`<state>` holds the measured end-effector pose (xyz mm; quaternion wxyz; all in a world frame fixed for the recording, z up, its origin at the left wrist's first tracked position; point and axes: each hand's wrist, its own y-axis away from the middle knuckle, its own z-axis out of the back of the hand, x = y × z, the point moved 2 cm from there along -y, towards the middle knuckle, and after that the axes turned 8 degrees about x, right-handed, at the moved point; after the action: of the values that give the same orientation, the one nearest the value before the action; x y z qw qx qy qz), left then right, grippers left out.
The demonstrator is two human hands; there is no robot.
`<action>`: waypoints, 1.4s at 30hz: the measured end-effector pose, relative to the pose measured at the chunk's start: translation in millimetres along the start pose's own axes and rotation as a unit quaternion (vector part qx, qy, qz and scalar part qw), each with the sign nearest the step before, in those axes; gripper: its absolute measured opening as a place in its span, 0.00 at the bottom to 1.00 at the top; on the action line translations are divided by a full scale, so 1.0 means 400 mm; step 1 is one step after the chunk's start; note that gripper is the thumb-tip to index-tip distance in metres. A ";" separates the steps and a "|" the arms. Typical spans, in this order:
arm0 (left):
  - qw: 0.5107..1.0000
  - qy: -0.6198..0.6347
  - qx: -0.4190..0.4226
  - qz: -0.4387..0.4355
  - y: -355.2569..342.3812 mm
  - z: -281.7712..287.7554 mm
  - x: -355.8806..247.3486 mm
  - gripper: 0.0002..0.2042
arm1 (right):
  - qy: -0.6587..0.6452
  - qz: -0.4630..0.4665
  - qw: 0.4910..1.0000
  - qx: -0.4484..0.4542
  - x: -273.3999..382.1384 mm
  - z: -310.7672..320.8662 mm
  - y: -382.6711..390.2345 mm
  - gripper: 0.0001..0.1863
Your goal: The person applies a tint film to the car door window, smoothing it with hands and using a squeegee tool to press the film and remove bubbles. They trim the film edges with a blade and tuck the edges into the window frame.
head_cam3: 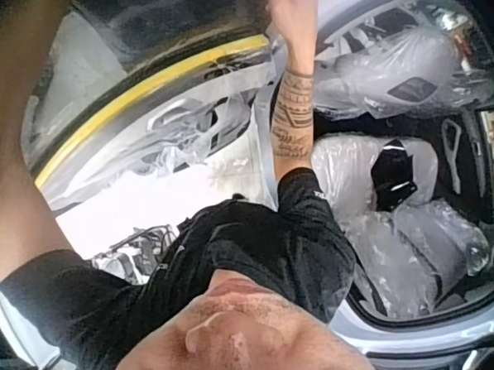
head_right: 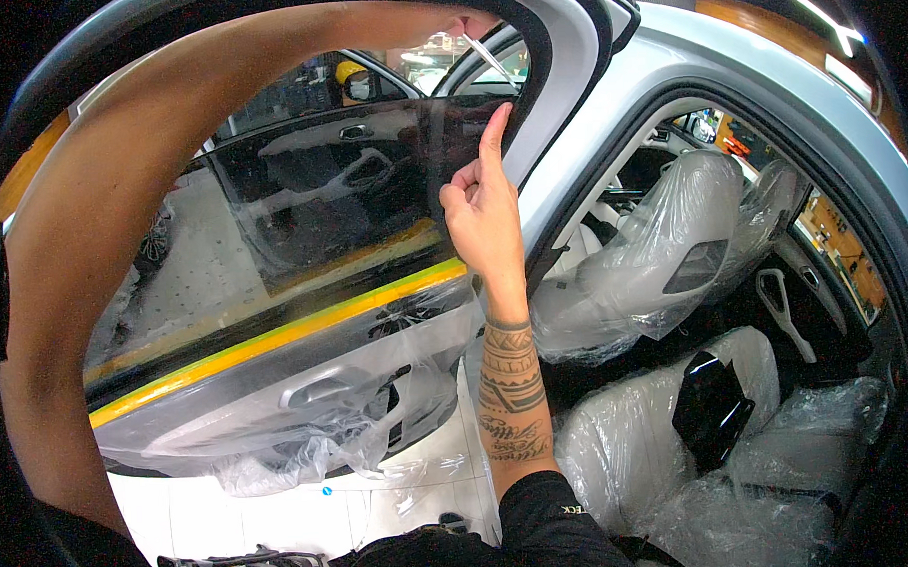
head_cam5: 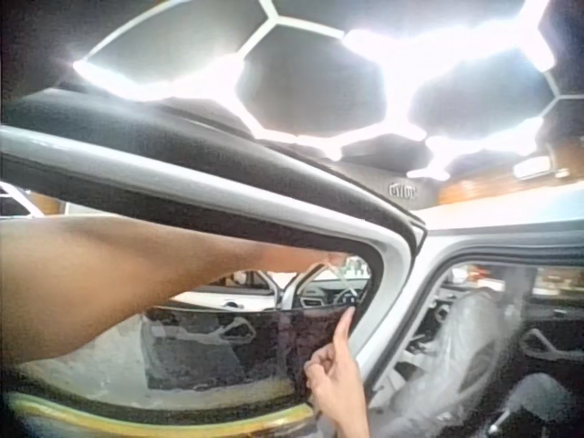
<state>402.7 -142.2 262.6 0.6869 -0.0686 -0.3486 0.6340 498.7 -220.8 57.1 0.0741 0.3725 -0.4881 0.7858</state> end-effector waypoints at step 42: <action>0.948 0.179 -0.233 0.120 0.243 -0.260 -0.232 0.15 | 0.053 0.016 0.998 0.019 0.006 -0.002 -0.012 0.56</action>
<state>385.6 -173.1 96.4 0.6214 -0.3806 -0.3471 0.5904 498.6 -218.2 62.0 0.0807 0.3237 -0.4743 0.8147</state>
